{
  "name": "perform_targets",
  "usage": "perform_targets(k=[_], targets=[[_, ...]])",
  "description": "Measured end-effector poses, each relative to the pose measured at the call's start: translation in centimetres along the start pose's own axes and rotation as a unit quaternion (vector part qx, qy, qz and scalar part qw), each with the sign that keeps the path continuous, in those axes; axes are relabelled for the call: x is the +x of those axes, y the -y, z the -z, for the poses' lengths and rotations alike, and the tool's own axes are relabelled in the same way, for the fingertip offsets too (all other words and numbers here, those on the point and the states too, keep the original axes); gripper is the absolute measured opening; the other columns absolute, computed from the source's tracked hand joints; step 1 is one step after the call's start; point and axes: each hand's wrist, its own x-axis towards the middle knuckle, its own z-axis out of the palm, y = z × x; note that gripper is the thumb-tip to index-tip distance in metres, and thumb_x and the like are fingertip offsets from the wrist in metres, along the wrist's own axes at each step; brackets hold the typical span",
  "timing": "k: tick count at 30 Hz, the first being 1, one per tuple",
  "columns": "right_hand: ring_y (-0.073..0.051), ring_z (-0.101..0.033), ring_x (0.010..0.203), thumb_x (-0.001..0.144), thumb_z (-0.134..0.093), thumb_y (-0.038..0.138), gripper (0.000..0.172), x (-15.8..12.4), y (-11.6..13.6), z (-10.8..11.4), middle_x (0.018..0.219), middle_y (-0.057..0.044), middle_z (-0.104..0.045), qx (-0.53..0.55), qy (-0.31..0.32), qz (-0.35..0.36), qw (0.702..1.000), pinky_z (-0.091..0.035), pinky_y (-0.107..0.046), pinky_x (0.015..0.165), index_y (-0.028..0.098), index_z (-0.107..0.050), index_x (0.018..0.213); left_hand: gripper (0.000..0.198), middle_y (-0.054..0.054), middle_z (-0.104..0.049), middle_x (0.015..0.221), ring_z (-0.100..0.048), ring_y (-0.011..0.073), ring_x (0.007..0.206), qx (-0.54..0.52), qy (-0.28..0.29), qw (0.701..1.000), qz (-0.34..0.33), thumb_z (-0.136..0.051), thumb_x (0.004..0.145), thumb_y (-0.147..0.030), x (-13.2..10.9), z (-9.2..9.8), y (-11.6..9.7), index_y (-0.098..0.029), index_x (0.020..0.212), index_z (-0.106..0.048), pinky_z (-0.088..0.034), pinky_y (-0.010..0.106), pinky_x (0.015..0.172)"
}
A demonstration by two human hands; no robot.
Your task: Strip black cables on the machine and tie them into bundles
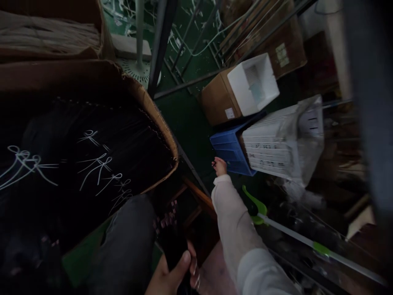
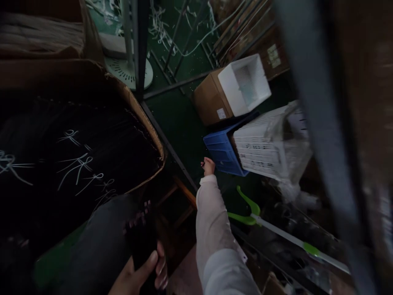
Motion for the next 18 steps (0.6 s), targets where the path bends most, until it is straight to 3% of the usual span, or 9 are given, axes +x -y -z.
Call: perform_targets(k=[4,6,9,11,14,18], targets=[[-0.006,-0.057,0.054,0.077,-0.052,0.012,0.034,-5.6,5.7,4.4,0.077,0.002,-0.061,0.083,0.055,0.056,0.993,-0.046,-0.017,0.054,0.016,-0.049,0.111,0.025,-0.002,-0.047,0.064,-0.045,0.0083,0.053,0.008,0.032,0.998,-0.048,-0.063,0.079,-0.040,-0.6,-1.3,0.2,-0.017,0.083,-0.053,-0.039,0.026,0.056],[-0.007,-0.056,0.049,0.070,-0.057,0.011,0.043,-10.9,7.9,6.2,0.071,0.005,-0.060,0.098,0.098,0.092,0.986,-0.045,-0.019,0.049,0.017,-0.048,0.112,0.025,-0.002,-0.048,0.065,-0.045,0.0084,0.054,0.015,0.061,0.995,-0.075,-0.062,0.080,-0.039,-1.4,-1.8,0.0,-0.016,0.083,-0.053,-0.039,0.026,0.056],[-0.009,-0.057,0.049,0.070,-0.063,0.020,0.046,-21.5,9.0,9.3,0.074,0.005,-0.058,0.090,0.175,0.217,0.956,-0.043,-0.019,0.045,0.020,-0.049,0.113,0.024,-0.002,-0.050,0.068,-0.047,0.0081,0.055,0.026,0.089,0.989,-0.119,-0.064,0.078,-0.038,-3.0,-2.3,-0.3,-0.016,0.084,-0.053,-0.040,0.025,0.056],[-0.009,-0.059,0.053,0.074,-0.061,0.029,0.041,-29.1,7.9,11.4,0.080,0.003,-0.056,0.084,0.199,0.305,0.927,-0.045,-0.020,0.046,0.021,-0.050,0.113,0.026,-0.002,-0.051,0.065,-0.048,0.0088,0.054,0.056,0.104,0.982,-0.148,-0.065,0.077,-0.039,-4.5,-2.7,-0.5,-0.016,0.085,-0.054,-0.040,0.025,0.056],[-0.010,-0.062,0.057,0.079,-0.059,0.034,0.032,-39.0,4.2,13.7,0.087,0.000,-0.057,0.082,0.186,0.344,0.917,-0.049,-0.023,0.051,0.022,-0.054,0.109,0.029,-0.001,-0.051,0.060,-0.050,0.0103,0.053,0.114,0.141,0.964,-0.195,-0.063,0.078,-0.041,-6.8,-3.6,-0.1,-0.015,0.090,-0.056,-0.040,0.025,0.056],[-0.012,-0.063,0.057,0.083,-0.056,0.033,0.023,-46.9,-1.4,14.7,0.088,-0.002,-0.061,0.105,0.170,0.362,0.911,-0.051,-0.026,0.054,0.023,-0.056,0.104,0.031,0.000,-0.055,0.062,-0.051,0.0112,0.054,0.161,0.171,0.941,-0.243,-0.064,0.078,-0.038,-10.0,-5.4,1.6,-0.014,0.097,-0.057,-0.042,0.026,0.057]])
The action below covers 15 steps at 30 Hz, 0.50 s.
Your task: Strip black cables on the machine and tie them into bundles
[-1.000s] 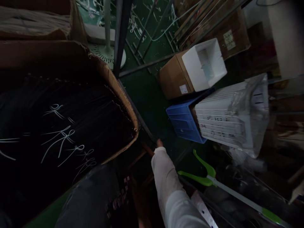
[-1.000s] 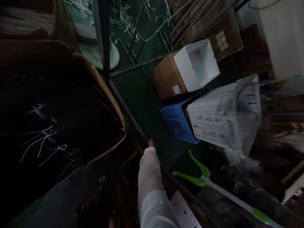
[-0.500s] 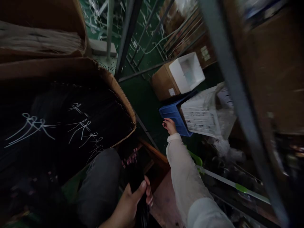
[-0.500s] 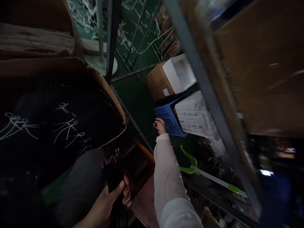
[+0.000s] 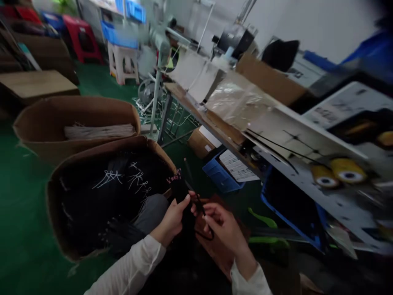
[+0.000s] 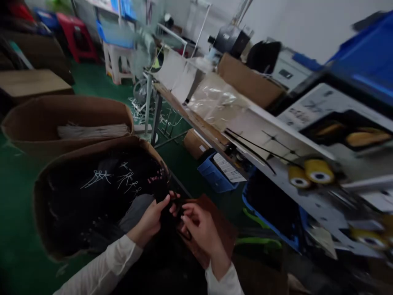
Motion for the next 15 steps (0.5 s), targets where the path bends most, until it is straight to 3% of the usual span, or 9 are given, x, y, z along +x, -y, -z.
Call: perform_targets(k=[7,15], targets=[[-0.013,-0.062,0.050,0.082,-0.057,0.033,0.018,-8.7,-1.4,-0.9,0.080,0.000,-0.059,0.081,-0.039,0.007,0.996,-0.047,-0.024,0.045,0.023,-0.056,0.096,0.032,0.002,-0.061,0.073,-0.048,0.0090,0.055,0.093,0.043,0.994,-0.046,-0.068,0.075,-0.035,-4.7,-4.7,0.4,-0.014,0.097,-0.059,-0.042,0.026,0.057],[-0.012,-0.062,0.052,0.082,-0.056,0.035,0.021,-14.0,-2.2,-0.5,0.085,-0.001,-0.059,0.105,-0.041,0.066,0.991,-0.049,-0.025,0.048,0.021,-0.054,0.098,0.028,0.001,-0.060,0.073,-0.052,0.0092,0.057,0.232,0.076,0.968,-0.059,-0.070,0.072,-0.037,-7.9,-7.6,2.0,-0.015,0.085,-0.058,-0.042,0.023,0.057]])
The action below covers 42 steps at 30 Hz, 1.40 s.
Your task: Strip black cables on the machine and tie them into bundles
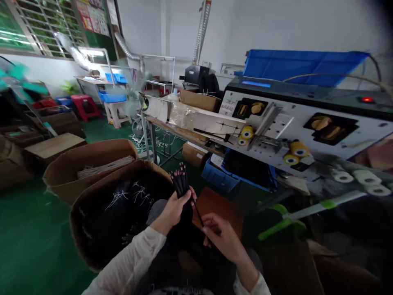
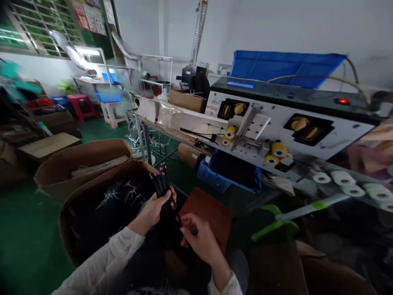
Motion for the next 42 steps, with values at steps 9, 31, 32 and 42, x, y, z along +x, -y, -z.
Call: perform_targets(k=[9,31,32,42], targets=[[-0.019,-0.055,0.111,0.085,-0.054,0.040,0.034,-0.4,0.1,4.6,0.118,-0.008,-0.057,-0.020,-0.132,0.110,0.985,-0.044,-0.036,0.097,0.023,-0.051,0.114,0.027,0.002,-0.066,0.071,-0.064,0.0170,0.069,0.107,0.168,0.977,-0.073,-0.069,0.074,-0.036,2.4,-4.7,-6.0,-0.016,0.085,-0.056,-0.051,0.032,0.070],[-0.014,-0.060,0.078,0.064,-0.075,0.033,0.041,11.4,-1.1,3.2,0.085,0.000,-0.063,0.103,-0.255,0.233,0.933,-0.049,-0.032,0.080,0.019,-0.055,0.098,0.026,-0.005,-0.050,0.052,-0.046,0.0085,0.046,0.218,0.142,0.901,-0.346,-0.043,0.088,-0.013,9.4,-21.4,-12.3,-0.028,0.067,-0.041,-0.037,0.030,0.043],[-0.014,-0.059,0.077,0.063,-0.076,0.032,0.041,11.2,-2.8,3.0,0.084,0.000,-0.064,0.110,-0.263,0.202,0.937,-0.048,-0.031,0.079,0.019,-0.056,0.097,0.027,-0.005,-0.050,0.052,-0.046,0.0084,0.046,0.217,0.143,0.902,-0.346,-0.043,0.088,-0.013,9.6,-22.0,-12.0,-0.029,0.067,-0.040,-0.036,0.029,0.043],[-0.020,-0.063,0.094,0.065,-0.074,0.031,0.032,7.5,-9.6,1.6,0.099,-0.002,-0.068,0.227,-0.158,0.110,0.955,-0.046,-0.036,0.090,0.022,-0.065,0.095,0.020,-0.002,-0.051,0.060,-0.048,0.0118,0.053,0.225,0.166,0.899,-0.337,-0.040,0.088,-0.014,10.7,-25.5,-9.9,-0.028,0.073,-0.037,-0.037,0.030,0.057]])
